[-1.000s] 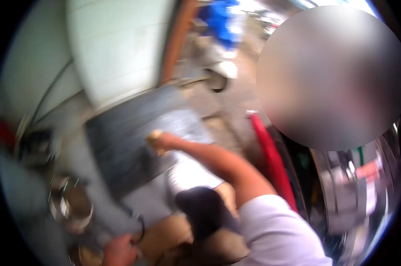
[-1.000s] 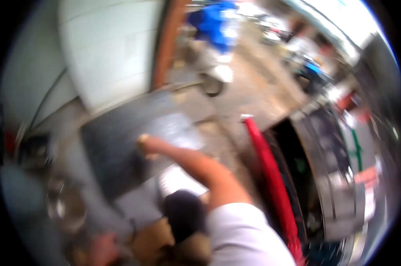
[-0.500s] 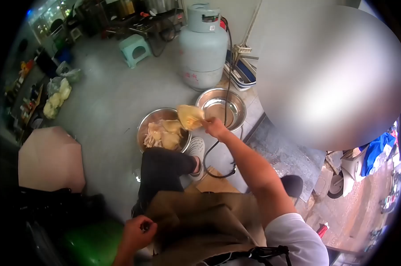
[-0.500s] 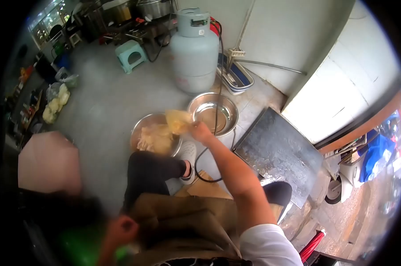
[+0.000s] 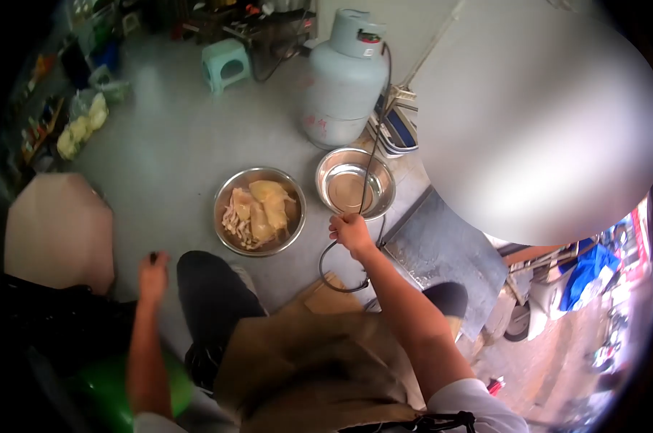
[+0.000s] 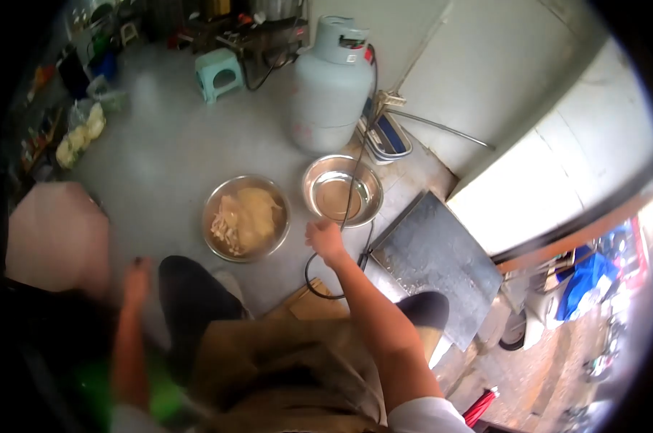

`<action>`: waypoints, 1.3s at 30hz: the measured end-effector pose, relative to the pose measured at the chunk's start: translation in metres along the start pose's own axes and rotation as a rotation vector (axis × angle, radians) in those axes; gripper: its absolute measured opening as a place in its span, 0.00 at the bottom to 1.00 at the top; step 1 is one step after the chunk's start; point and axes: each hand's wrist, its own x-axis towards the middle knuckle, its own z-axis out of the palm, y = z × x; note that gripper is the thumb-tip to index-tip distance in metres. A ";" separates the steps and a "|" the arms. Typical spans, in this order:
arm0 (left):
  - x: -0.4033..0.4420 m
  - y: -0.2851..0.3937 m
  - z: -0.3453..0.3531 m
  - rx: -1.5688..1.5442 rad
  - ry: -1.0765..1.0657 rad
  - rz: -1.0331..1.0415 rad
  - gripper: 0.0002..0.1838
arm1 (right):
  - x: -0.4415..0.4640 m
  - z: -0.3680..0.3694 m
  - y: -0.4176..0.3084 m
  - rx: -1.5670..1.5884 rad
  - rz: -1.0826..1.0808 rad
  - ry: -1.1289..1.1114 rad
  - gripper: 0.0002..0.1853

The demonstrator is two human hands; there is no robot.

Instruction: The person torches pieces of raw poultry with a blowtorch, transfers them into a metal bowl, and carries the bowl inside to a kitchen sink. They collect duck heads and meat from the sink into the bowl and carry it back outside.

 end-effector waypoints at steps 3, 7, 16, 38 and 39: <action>0.069 0.013 0.052 0.063 -0.229 -0.380 0.18 | 0.021 0.039 -0.005 0.099 0.097 -0.157 0.11; 0.167 -0.101 0.164 0.479 -0.324 0.099 0.17 | 0.127 0.112 0.108 -0.254 -0.350 -0.182 0.19; 0.292 -0.153 0.291 0.111 -0.304 -0.416 0.29 | 0.291 0.116 0.196 -0.127 0.282 0.479 0.26; 0.543 0.223 -0.259 -0.635 0.027 -0.886 0.18 | 0.374 0.346 -0.532 -1.018 -0.399 -0.130 0.13; 0.583 0.231 -0.284 -0.671 0.058 -0.874 0.17 | 0.415 0.360 -0.502 -1.018 -0.445 -0.066 0.18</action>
